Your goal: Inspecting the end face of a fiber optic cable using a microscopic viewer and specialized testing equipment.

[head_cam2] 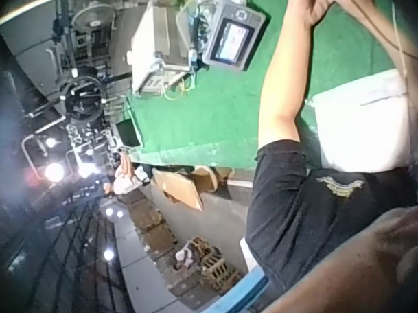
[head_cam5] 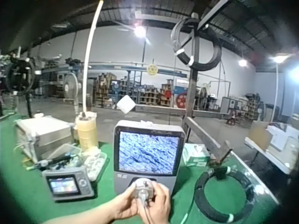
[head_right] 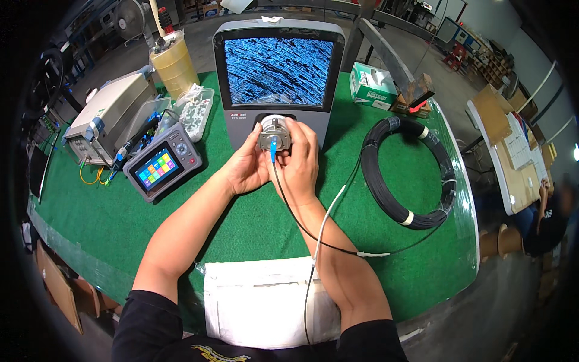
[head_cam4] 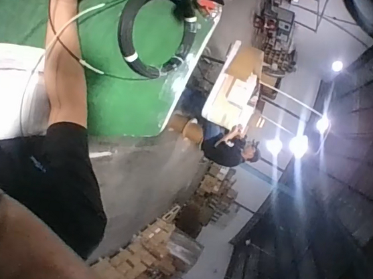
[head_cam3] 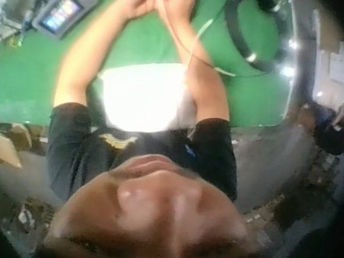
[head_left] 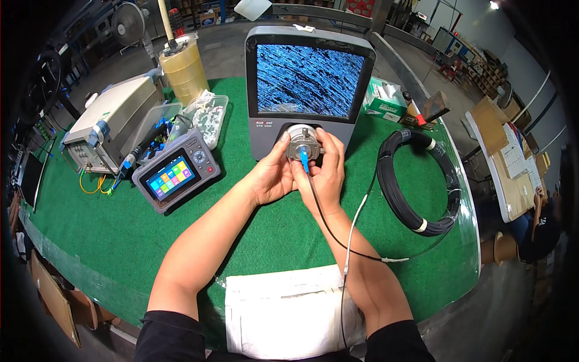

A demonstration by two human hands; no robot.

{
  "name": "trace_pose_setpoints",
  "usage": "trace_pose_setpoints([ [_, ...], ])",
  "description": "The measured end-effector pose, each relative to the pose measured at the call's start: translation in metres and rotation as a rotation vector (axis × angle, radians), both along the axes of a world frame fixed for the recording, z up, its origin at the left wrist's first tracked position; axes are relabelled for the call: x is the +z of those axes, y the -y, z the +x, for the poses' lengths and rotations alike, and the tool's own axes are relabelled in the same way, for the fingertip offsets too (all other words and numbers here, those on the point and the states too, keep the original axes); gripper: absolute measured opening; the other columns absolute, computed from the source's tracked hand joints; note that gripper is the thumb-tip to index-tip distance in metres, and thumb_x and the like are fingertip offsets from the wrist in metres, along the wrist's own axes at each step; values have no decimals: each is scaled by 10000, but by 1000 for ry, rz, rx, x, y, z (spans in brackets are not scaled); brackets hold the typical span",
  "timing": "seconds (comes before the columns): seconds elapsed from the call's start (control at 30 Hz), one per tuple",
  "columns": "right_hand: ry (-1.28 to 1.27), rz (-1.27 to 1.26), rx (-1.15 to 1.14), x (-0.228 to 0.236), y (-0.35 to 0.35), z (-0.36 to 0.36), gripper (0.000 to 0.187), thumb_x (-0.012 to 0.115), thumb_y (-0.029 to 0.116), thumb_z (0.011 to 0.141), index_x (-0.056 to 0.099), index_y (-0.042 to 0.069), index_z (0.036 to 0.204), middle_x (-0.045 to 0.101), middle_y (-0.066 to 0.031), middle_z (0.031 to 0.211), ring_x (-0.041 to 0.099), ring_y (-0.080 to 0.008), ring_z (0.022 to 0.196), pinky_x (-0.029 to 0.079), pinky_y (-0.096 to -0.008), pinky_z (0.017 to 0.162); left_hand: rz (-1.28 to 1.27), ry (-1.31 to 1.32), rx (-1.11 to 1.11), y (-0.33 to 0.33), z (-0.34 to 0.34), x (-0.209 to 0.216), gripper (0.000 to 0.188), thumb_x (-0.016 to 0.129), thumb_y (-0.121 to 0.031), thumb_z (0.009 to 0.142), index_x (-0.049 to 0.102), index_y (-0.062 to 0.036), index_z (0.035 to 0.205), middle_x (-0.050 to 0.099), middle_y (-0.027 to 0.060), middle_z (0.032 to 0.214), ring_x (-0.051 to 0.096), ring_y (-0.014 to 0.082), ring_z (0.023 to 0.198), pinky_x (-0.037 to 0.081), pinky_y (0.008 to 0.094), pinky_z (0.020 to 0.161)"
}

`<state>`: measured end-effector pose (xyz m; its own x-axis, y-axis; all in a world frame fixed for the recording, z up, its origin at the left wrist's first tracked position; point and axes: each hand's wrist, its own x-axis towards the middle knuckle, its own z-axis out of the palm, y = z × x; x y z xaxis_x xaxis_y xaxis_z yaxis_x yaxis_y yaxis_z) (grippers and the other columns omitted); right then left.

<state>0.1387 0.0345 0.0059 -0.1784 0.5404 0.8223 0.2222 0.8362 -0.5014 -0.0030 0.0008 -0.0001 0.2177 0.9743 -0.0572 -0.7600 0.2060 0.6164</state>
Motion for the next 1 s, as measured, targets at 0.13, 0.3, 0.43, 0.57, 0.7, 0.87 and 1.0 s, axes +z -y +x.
trace_pose_setpoints([
  [0.13, -59, -164, 54, -1, 5, -1, 781, 850, 30, 741, 484, 30, 1431, 548, -176, 1315, 638, -303, 1113, 564, -390, 911, 50, -8, -57, 2, 0, 6, 754, 419, -667, 1038, 561, -10, 1379, 689, 212, 1218, 679, 316, 1098, 524, 468, 1052],
  [0.3, -1, -27, -16, -8, -3, 2, 760, 848, 24, 738, 492, 32, 1409, 529, -167, 1334, 656, -280, 1051, 589, -361, 865, 90, 26, -101, 4, 0, 6, 704, 415, -605, 1043, 547, -28, 1424, 684, 200, 1269, 679, 300, 1135, 504, 481, 1070],
  [0.43, -6, -71, 5, -8, -4, 0, 764, 852, 24, 730, 495, 38, 1405, 525, -162, 1339, 649, -275, 1064, 586, -356, 856, 61, 56, -87, 0, -6, -4, 687, 450, -588, 1038, 575, -11, 1390, 690, 188, 1237, 673, 315, 1122, 483, 477, 1089],
  [0.57, -40, -148, 32, -9, -4, -1, 752, 839, 83, 717, 521, 52, 1398, 543, -189, 1313, 578, -371, 1195, 507, -434, 999, 60, 47, -88, -3, -7, -5, 683, 461, -590, 1036, 583, -17, 1387, 697, 174, 1213, 675, 310, 1117, 488, 480, 1083],
  [0.7, -68, -158, 58, -5, -2, -2, 751, 840, 83, 718, 522, 52, 1398, 545, -189, 1313, 577, -369, 1199, 504, -433, 1006, 66, 32, -86, 0, -7, 0, 669, 471, -598, 1035, 590, -27, 1362, 704, 170, 1181, 689, 315, 1098, 514, 478, 1055],
  [0.87, -36, -106, 27, -7, -2, 0, 727, 846, 102, 745, 523, 52, 1394, 546, -186, 1319, 576, -364, 1208, 505, -423, 1008, 74, 39, -87, -1, -5, -7, 651, 470, -603, 1037, 595, -39, 1337, 705, 175, 1170, 700, 326, 1085, 531, 477, 1037],
  [1.0, -31, -16, 17, 0, 3, 2, 706, 853, 132, 765, 527, 55, 1387, 550, -187, 1322, 575, -366, 1210, 503, -429, 1004, 58, 30, -90, 1, -8, -6, 692, 441, -630, 1042, 610, -9, 1298, 722, 200, 1099, 714, 313, 1036, 552, 450, 1004],
])
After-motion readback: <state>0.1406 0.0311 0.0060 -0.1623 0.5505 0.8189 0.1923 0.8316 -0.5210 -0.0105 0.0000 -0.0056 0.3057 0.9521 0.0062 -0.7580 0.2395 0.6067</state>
